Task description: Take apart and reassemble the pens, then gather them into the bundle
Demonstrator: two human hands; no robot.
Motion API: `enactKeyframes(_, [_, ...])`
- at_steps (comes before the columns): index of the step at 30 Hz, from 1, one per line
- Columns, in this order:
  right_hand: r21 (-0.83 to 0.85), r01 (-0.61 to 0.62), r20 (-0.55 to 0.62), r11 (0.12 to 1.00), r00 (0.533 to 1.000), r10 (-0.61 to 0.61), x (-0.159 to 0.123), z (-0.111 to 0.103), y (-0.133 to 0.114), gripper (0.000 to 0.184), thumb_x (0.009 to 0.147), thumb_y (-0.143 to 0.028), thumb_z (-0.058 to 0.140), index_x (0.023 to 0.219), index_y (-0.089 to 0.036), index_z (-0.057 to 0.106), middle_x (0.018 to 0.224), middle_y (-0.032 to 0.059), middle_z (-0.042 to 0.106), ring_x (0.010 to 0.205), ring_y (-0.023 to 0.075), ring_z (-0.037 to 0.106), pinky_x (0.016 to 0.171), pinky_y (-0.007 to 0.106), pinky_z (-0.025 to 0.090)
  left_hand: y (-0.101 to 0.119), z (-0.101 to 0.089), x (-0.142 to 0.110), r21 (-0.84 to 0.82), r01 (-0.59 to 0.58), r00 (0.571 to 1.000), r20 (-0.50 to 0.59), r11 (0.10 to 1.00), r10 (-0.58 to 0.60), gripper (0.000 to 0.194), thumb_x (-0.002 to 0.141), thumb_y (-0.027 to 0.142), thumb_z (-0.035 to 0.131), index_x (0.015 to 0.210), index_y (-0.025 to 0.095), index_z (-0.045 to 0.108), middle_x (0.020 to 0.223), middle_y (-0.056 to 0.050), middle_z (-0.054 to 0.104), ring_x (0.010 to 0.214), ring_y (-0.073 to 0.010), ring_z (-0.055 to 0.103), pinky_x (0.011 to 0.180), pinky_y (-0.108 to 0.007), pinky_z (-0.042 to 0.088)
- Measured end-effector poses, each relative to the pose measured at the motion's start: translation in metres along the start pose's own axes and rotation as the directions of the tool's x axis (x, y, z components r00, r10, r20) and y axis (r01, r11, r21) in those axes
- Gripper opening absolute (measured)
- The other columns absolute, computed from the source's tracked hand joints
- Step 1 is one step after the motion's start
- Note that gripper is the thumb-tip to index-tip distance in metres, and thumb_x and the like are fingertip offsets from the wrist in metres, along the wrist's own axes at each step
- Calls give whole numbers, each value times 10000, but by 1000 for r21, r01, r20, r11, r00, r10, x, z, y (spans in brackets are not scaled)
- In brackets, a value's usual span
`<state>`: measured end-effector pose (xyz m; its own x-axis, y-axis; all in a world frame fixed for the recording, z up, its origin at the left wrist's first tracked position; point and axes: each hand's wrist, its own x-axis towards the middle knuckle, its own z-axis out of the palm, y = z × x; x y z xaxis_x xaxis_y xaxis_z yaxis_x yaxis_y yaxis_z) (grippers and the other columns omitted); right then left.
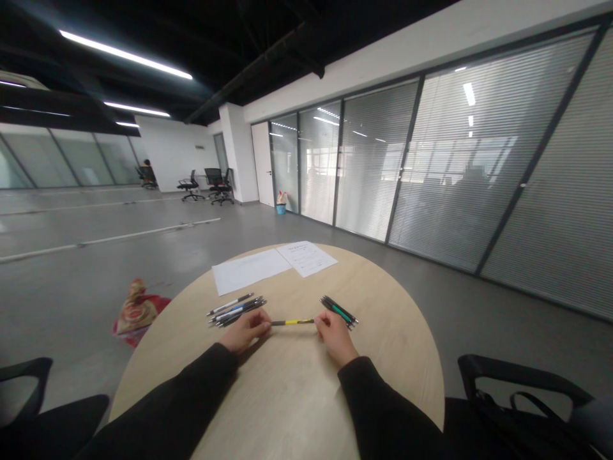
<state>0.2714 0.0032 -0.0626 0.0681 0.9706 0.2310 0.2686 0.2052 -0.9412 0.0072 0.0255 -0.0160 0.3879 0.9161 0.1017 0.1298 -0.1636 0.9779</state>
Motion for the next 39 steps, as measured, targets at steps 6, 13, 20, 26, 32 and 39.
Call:
enactKeyframes(6, [-14, 13, 11, 1000, 1000, -12, 1, 1, 0, 249, 824, -386, 523, 675, -187, 540, 514, -28, 526, 488, 121, 495, 497, 225, 366, 2, 0, -1, 5, 5, 1000, -1, 1000, -5, 321, 677, 401, 750, 705, 160, 541, 569, 30, 590, 527, -112, 527, 553, -239, 402])
enactKeyframes(13, [-10, 11, 5, 1000, 1000, -11, -1, 1, -3, 242, 825, -377, 526, 669, -192, 532, 511, -34, 519, 491, 124, 495, 502, 229, 365, 1, 0, 0, 2, 0, 1000, -10, 1000, 0, 310, 680, 386, 753, 705, 155, 548, 578, 30, 597, 526, -108, 531, 547, -235, 398])
enactKeyframes(20, [-6, 2, 5, 1000, 1000, -2, -1, 1, -2, 249, 824, -387, 529, 668, -194, 532, 510, -32, 524, 486, 125, 493, 492, 228, 363, -4, -1, 1, -6, -16, 1000, 6, 1000, 16, 316, 690, 400, 746, 709, 157, 544, 576, 33, 586, 527, -107, 524, 548, -236, 396])
enactKeyframes(26, [-11, -4, 6, 1000, 1000, 4, 0, 1, 0, 256, 830, -392, 520, 675, -190, 541, 501, -31, 526, 479, 124, 497, 492, 227, 361, 2, 0, -1, 15, -3, 1000, 7, 1000, 3, 316, 690, 409, 745, 702, 161, 550, 577, 31, 587, 527, -111, 523, 548, -240, 401])
enactKeyframes(32, [-5, -3, 9, 1000, 1000, 3, 1, 2, 1, 264, 829, -408, 521, 680, -192, 538, 497, -33, 523, 476, 123, 495, 489, 227, 358, 4, 0, -1, 25, 10, 1000, -2, 1000, -9, 313, 676, 404, 746, 703, 161, 551, 589, 27, 592, 538, -112, 523, 556, -242, 403])
enactKeyframes(39, [-6, -2, 1, 1000, 1000, 2, 2, 2, 4, 269, 828, -408, 520, 664, -195, 523, 491, -40, 499, 469, 117, 471, 477, 223, 344, 3, 1, -1, 15, -4, 1000, -1, 1000, 4, 308, 681, 401, 746, 697, 161, 552, 570, 35, 574, 526, -109, 517, 551, -240, 400])
